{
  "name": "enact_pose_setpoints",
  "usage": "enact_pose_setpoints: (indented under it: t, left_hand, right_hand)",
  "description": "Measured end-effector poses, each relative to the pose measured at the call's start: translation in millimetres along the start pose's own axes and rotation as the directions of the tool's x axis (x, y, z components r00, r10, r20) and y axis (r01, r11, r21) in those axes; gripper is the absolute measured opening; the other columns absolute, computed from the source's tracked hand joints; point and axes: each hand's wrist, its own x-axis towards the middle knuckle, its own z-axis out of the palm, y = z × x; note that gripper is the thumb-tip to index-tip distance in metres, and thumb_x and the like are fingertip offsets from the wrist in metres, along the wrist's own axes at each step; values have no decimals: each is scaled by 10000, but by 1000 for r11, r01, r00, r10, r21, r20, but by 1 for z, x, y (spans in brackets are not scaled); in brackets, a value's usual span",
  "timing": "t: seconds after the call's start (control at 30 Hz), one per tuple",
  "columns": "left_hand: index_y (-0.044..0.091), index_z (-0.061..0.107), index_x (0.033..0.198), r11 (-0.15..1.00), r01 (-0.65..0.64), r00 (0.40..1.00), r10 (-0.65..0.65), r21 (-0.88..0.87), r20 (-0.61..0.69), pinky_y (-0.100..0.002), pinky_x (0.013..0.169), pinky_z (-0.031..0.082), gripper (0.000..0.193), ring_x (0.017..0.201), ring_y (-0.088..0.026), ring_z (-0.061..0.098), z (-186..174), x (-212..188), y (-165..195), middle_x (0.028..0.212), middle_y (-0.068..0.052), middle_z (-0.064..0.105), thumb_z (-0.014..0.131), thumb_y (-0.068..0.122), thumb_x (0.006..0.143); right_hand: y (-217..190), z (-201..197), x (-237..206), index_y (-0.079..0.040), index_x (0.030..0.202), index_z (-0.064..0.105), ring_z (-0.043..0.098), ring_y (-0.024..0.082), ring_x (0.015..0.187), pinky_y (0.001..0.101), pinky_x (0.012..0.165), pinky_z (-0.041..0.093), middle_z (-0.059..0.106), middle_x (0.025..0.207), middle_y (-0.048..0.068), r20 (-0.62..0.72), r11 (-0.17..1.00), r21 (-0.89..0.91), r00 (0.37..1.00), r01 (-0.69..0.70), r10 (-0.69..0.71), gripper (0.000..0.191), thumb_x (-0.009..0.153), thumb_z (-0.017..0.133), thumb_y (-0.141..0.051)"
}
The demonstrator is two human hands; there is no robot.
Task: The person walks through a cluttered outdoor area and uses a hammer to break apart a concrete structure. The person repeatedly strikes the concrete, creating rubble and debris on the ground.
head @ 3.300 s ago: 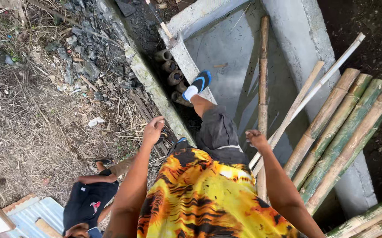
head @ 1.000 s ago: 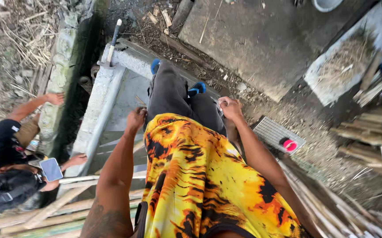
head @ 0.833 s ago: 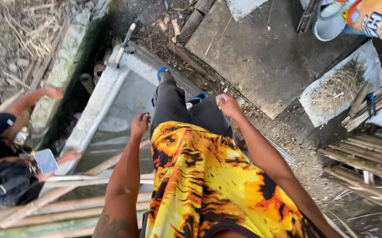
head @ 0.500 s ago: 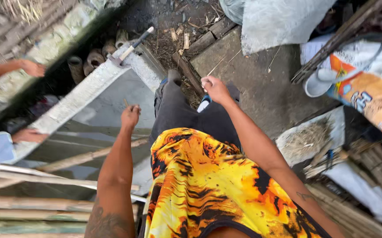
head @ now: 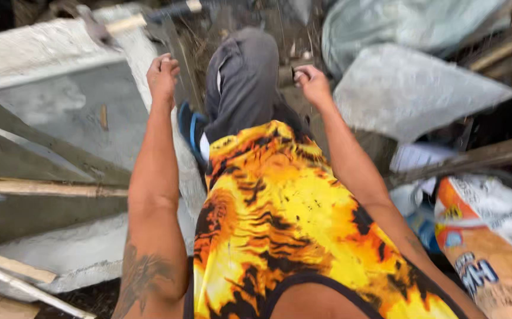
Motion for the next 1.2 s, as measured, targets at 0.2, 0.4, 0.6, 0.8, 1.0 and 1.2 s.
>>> enact_pose_setpoints:
  t: [0.2, 0.4, 0.6, 0.8, 1.0, 1.2]
  left_hand:
    - [83, 659, 1269, 960, 279, 959, -278, 14, -44, -254, 616, 506, 397, 879, -143, 713, 37, -17, -19, 1057, -49, 755, 620, 368, 995]
    - [73, 667, 1216, 972, 216, 968, -226, -89, -113, -239, 560, 455, 358, 782, -104, 639, 44, 61, -49, 966, -5, 703, 656, 338, 974]
    - [77, 586, 1295, 895, 294, 894, -382, -336, -234, -324, 559, 395, 462, 723, -169, 492, 11, 148, -39, 910, -64, 593, 667, 427, 1005]
    - [140, 512, 1334, 574, 310, 859, -511, -758, -37, -516, 1077, 379, 502, 1111, -242, 584, -60, 246, -15, 1197, -48, 664, 646, 489, 1000]
    - [129, 534, 1317, 562, 369, 886, -454, -740, 96, -497, 1045, 485, 450, 1063, -249, 650, -96, 269, -25, 1147, -29, 727, 642, 421, 992]
    - [172, 477, 1507, 737, 374, 926, -332, -564, 181, -426, 881, 505, 539, 973, -201, 578, -130, 246, -27, 1200, -17, 656, 563, 424, 1039]
  right_hand:
    - [59, -62, -57, -81, 1182, 735, 622, 116, 757, 281, 632, 504, 726, 932, 34, 30, 898, 15, 898, -439, 439, 286, 1059, 632, -318]
    - [65, -46, -16, -106, 1216, 679, 668, 87, 796, 258, 640, 499, 742, 999, 7, 42, 815, 212, 838, -540, 544, 270, 1046, 585, -294]
    - [-9, 53, 75, -87, 1242, 673, 681, 106, 826, 260, 624, 474, 748, 1025, 37, 87, 921, 80, 923, -382, 375, 272, 1032, 597, -242]
    - [-134, 185, 179, -53, 1214, 688, 695, 147, 801, 294, 726, 556, 753, 958, 85, 237, 995, -90, 969, -45, 65, 270, 1003, 622, -208]
    - [-197, 282, 232, -83, 1233, 680, 720, 341, 930, 408, 812, 555, 737, 1025, 148, 426, 827, -396, 878, 400, -220, 297, 963, 667, -206]
    - [-196, 348, 237, -98, 1248, 553, 706, 387, 978, 550, 760, 518, 719, 1037, 144, 717, 343, -535, 629, 772, -299, 519, 758, 704, -179]
